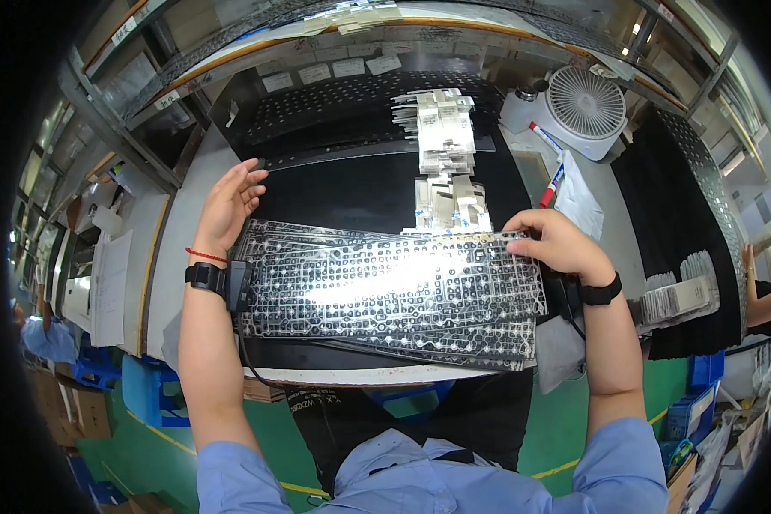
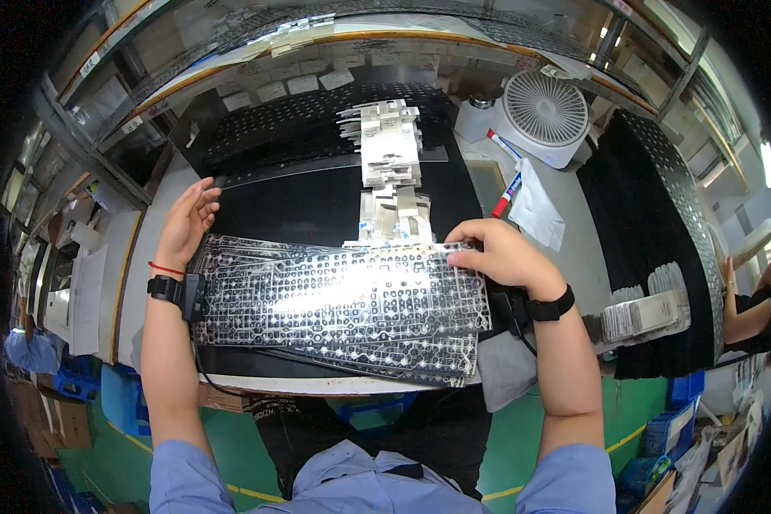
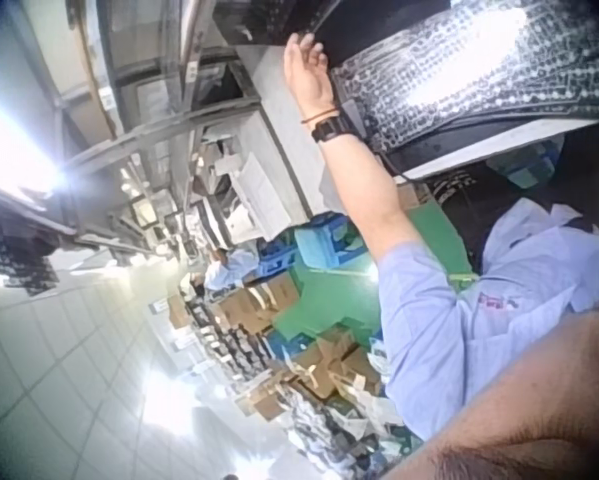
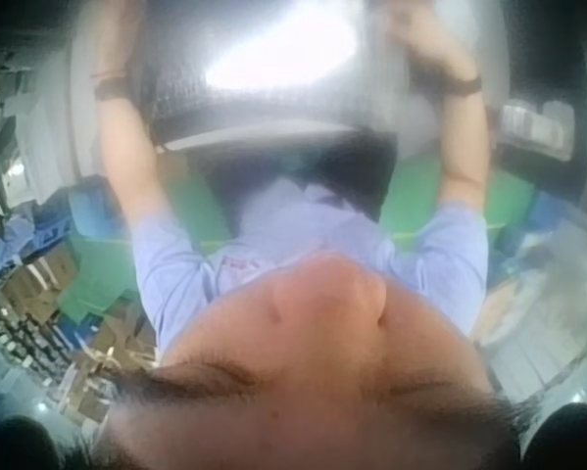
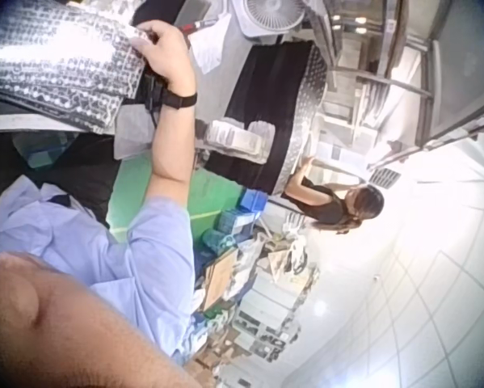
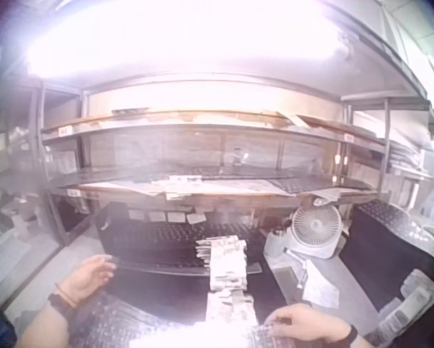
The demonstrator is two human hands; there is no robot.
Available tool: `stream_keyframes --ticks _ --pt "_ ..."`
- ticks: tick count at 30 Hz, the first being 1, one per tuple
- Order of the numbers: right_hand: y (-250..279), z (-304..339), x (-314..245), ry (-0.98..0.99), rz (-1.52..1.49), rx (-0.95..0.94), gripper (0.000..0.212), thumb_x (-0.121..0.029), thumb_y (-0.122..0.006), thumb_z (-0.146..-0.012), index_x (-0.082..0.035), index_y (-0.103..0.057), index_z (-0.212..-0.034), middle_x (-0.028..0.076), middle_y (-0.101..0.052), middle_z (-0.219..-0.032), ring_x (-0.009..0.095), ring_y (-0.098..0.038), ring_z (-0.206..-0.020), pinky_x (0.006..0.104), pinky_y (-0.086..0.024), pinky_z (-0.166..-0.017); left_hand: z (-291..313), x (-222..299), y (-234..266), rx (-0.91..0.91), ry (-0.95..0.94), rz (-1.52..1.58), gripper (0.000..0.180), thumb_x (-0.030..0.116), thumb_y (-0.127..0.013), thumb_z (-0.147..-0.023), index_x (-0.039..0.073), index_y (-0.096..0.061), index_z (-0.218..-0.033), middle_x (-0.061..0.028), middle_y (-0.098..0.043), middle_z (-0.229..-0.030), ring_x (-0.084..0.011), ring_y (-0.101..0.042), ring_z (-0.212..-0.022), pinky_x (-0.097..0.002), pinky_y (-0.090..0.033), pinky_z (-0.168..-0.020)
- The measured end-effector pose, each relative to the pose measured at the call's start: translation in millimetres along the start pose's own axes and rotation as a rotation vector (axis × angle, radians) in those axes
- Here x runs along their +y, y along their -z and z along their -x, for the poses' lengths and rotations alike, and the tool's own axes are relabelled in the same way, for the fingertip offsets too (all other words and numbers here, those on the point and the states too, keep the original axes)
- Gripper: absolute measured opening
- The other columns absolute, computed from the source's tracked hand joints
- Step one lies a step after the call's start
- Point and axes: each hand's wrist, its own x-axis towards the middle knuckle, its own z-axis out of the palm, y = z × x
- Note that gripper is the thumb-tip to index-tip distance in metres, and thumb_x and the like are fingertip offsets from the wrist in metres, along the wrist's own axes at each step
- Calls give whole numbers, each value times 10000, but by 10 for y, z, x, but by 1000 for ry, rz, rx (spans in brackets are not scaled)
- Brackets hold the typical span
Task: Inspecting and stacking metallic internal keyboard sheets on a workstation.
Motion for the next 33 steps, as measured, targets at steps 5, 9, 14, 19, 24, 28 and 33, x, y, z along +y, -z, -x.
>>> stream_keyframes --ticks 5,9,14,19,24,28,33 --pt "22 -34 8 -8 -328 276 97 -105 -659 -916 -35 -632 -977 -38 -600 -788 30 -523 -718 202 -424 -634 46 28 -56 -80 45 -52 411 303 -457 -1043 28 -504 -1344 -68 -645 -1126 -118 -607 -924 -244 -485 -800" --pt "50 -49 41 28 -499 459 83 -118 -615 -959 -51 -620 -1008 -56 -592 -806 17 -528 -717 186 -428 -619 28 12 -86 -137 72 -133 421 319 -429 -1052 17 -515 -1332 -60 -645 -1136 -109 -612 -929 -250 -494 -818" --pt "49 -63 0 13 -523 449 112 -130 -600 -974 -34 -617 -1029 -30 -629 -861 27 -558 -757 191 -455 -680 22 -51 -35 -128 48 -191 321 219 -512 -1019 16 -561 -1263 -2 -665 -1017 -44 -597 -838 -205 -485 -755" --pt "50 -88 91 12 -551 443 123 -128 -592 -979 -27 -612 -1046 -13 -649 -894 36 -579 -776 198 -475 -703 2 -52 -48 -67 -6 -206 219 207 -555 -997 35 -627 -1111 79 -605 -792 13 -449 -608 -155 -353 -549" --pt "49 -90 75 -20 -633 424 128 -131 -594 -978 -26 -614 -1048 -5 -654 -892 41 -597 -784 199 -487 -704 3 -35 -2 -64 31 -160 233 213 -535 -1005 32 -638 -1112 84 -574 -761 6 -425 -598 -164 -330 -528" --pt "55 -89 78 -22 -614 432 126 -133 -592 -978 -29 -613 -1045 -3 -654 -885 42 -597 -775 199 -488 -697 50 9 -109 -54 -42 -222 278 187 -509 -1014 24 -605 -1218 69 -580 -793 -2 -429 -605 -168 -342 -532" --pt "49 -82 63 4 -593 421 133 -149 -585 -984 -38 -608 -1054 -11 -649 -886 37 -590 -765 192 -481 -690 59 28 -100 -140 -75 -133 384 146 -492 -1016 32 -484 -1382 9 -650 -991 -24 -561 -755 -172 -450 -641"
